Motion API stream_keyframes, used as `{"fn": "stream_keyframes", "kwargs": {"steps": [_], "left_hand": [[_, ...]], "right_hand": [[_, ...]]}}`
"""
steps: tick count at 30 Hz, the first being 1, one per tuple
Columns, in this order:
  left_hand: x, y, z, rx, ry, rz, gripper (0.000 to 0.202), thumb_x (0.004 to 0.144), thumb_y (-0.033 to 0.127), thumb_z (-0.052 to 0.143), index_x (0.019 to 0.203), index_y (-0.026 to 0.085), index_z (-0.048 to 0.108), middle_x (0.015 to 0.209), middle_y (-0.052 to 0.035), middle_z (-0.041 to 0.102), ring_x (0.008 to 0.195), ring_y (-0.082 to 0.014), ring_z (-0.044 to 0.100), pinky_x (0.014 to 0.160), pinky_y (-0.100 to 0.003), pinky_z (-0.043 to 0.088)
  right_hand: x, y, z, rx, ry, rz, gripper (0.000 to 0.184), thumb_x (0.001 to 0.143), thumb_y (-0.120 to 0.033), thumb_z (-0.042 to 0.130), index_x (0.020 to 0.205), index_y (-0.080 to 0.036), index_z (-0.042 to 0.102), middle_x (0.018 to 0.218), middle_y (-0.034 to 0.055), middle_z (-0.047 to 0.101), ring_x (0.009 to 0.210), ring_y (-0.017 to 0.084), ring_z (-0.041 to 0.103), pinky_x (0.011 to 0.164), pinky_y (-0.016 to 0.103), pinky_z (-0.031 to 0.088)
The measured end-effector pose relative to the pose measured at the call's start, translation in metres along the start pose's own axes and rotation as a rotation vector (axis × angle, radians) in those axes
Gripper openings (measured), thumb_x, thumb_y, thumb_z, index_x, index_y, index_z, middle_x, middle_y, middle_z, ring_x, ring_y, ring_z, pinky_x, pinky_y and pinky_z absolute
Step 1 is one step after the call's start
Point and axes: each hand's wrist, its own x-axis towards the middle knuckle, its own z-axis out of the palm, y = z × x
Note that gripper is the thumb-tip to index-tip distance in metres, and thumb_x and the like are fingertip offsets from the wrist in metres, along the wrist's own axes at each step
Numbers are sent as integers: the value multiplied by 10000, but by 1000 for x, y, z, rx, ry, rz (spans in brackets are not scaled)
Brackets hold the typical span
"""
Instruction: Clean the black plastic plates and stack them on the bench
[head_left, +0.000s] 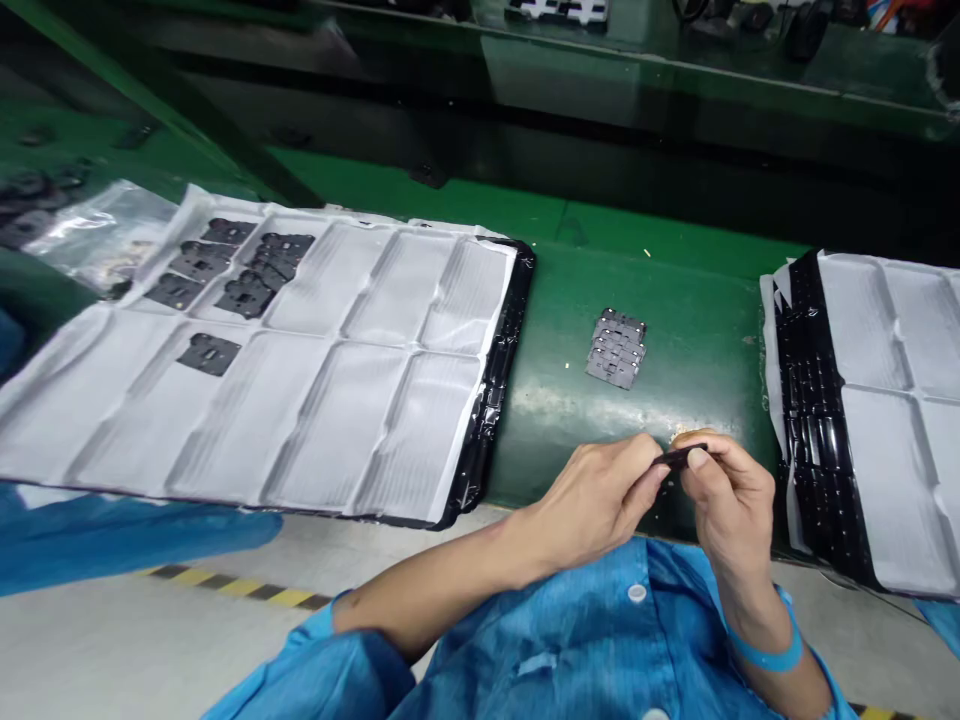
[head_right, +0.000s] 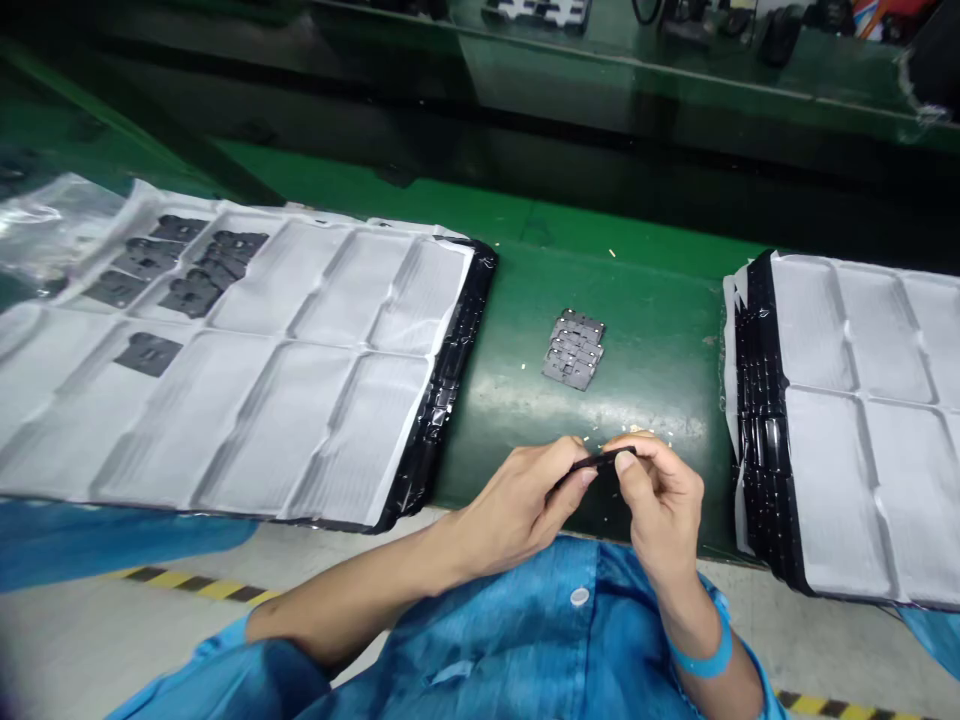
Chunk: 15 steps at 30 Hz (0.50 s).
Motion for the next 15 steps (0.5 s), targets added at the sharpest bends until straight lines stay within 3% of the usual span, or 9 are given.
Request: {"fn": "stream_keyframes", "kwargs": {"steps": [4, 10, 15], "left_hand": [[2, 0, -2, -4, -29, -27, 233, 1130, 315, 366, 906, 251, 377, 768, 35, 527, 615, -136, 455, 611, -280, 354], [3, 2, -3, -107, -77, -116, 211, 1111, 303, 383, 914, 264, 318, 731, 63, 436, 591, -135, 385, 595, -287, 286], [5, 1, -3, -154, -87, -128, 222, 1106, 296, 397, 909, 267, 299, 725, 70, 411, 601, -136, 340, 604, -295, 257]], "right_hand": [[3, 1, 0, -12, 14, -19, 181, 980, -340, 730, 916, -197, 822, 785, 23, 695, 544, 106, 446, 512, 249, 376], [3, 0, 1, -16, 15, 27, 202, 982, -350, 720, 912, -189, 820, 593, -42, 534, 459, 88, 377, 444, 231, 308], [4, -4, 1, -15, 18, 36, 199, 968, -328, 716, 900, -174, 823, 534, -58, 511, 417, 77, 371, 415, 217, 285]]}}
